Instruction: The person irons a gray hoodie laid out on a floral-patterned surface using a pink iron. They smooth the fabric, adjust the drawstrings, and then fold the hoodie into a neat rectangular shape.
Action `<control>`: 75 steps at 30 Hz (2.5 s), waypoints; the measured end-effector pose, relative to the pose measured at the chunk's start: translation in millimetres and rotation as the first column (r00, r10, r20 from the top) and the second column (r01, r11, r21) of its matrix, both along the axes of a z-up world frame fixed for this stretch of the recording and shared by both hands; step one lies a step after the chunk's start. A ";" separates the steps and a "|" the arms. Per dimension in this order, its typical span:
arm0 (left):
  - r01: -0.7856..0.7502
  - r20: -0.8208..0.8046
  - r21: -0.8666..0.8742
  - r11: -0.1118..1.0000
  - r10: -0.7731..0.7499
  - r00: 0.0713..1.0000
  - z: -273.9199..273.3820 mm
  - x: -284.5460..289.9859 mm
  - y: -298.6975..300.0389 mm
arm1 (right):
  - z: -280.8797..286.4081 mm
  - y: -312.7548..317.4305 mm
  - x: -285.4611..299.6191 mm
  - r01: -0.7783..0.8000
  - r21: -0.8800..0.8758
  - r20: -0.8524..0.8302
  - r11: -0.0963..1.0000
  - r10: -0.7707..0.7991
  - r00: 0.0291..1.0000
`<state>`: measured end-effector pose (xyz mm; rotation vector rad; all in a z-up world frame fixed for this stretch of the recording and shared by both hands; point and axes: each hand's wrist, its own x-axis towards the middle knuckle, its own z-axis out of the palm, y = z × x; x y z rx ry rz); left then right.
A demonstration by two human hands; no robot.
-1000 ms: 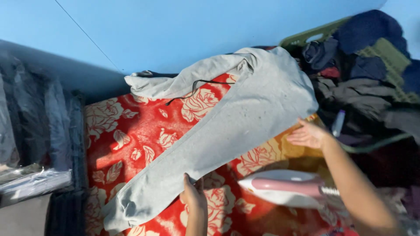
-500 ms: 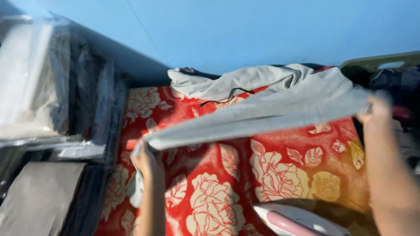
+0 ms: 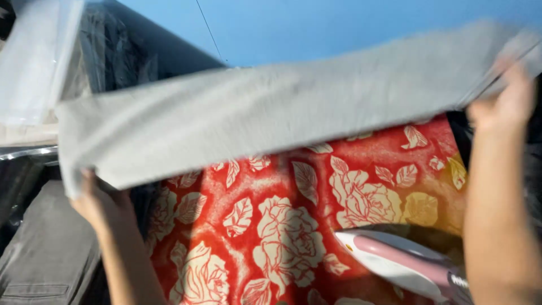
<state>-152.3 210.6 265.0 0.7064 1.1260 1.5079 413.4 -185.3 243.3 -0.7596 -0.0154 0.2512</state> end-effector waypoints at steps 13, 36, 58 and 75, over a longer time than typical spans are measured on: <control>-0.374 -0.748 -0.096 0.923 0.181 0.638 -341.9 -110.0 -39.8 | -317.8 -164.7 -9.2 -0.382 -0.593 -0.701 0.709 -0.221 0.678; 0.099 -0.733 0.670 0.736 0.677 -0.074 -210.8 -43.8 -126.8 | -180.6 -167.0 -112.1 0.127 -0.902 -0.050 -0.413 0.390 0.919; 0.661 -0.989 0.023 0.750 0.114 -0.095 -304.1 63.9 -41.3 | -85.1 75.8 -249.4 0.621 -0.753 0.155 -0.217 0.859 0.488; 0.616 -0.949 0.191 0.764 0.304 -0.082 -313.3 5.4 36.8 | -123.7 221.9 -268.3 0.660 -0.743 0.069 -0.111 0.968 0.241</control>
